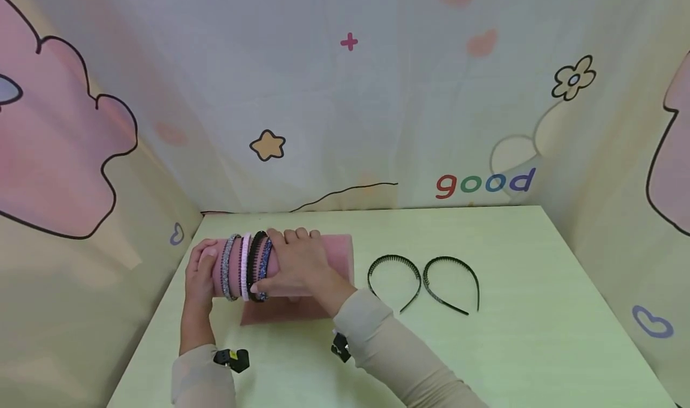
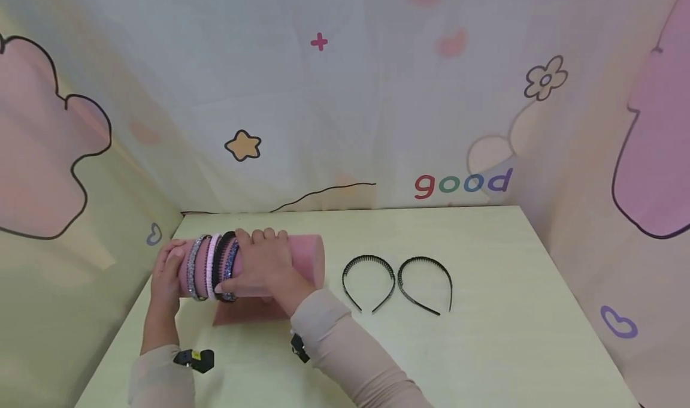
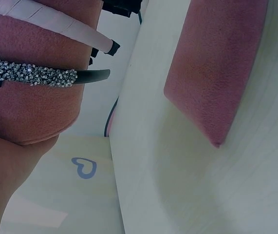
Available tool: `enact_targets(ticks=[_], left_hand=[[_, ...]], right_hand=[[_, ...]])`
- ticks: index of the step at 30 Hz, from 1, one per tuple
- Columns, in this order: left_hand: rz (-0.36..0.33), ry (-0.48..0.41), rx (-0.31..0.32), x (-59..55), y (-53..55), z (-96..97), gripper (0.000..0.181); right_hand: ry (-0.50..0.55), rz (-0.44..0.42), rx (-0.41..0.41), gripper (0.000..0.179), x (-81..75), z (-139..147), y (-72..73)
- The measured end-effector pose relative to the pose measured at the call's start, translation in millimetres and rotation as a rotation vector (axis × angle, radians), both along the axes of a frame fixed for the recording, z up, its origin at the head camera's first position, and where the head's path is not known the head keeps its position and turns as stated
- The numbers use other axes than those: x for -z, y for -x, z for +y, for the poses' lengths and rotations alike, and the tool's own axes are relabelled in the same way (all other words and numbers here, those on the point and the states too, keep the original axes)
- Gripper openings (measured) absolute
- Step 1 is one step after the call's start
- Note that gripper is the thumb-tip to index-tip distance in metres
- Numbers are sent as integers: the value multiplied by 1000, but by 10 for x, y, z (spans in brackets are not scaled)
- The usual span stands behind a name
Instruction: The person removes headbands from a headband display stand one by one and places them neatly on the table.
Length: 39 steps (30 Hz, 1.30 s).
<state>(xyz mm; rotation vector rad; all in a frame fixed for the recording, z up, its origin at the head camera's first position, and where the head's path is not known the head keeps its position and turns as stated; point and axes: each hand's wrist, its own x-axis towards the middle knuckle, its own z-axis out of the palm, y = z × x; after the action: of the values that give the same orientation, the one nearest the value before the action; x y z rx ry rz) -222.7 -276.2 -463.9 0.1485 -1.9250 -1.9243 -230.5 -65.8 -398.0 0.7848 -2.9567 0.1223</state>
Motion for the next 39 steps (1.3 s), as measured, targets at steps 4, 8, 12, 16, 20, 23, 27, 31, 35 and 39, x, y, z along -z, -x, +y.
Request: enact_targets(ticks=[4,8,12,16,20,23,27,31,35,39], left_hand=[[3,-1,2,11,-6,5,30],[22,-15,17,19,10,2,29],[-25,-13,5,11,1,16,32],[-35,-27,0,25,-19,21,33],[-10,-32,1,21,-7,5,33],[1,-27,2,5,7,-4,32],[-13,-7,-1,5,7,-15,32],[-22,6,-19,6,-1,-25,31],[-8,-14,-17,4,-8,-19,30],[24,-18,1,11,1,-9,31]], right_hand=[[-13,0,10,112,-1,-7,-4],[-23,7,14,109,0,-8,-5],[-28,-3,9,108,-13,13,-11],[-31,-17,-10,105,-29,43,-20],[-18,-13,-22,100,-34,59,-9],[-9,-21,-21,100,-42,83,-5],[4,-16,-7,101,-55,145,-17],[17,-8,4,100,-74,218,-25],[21,-37,13,102,-88,285,-40],[39,-43,7,104,-91,325,-52]])
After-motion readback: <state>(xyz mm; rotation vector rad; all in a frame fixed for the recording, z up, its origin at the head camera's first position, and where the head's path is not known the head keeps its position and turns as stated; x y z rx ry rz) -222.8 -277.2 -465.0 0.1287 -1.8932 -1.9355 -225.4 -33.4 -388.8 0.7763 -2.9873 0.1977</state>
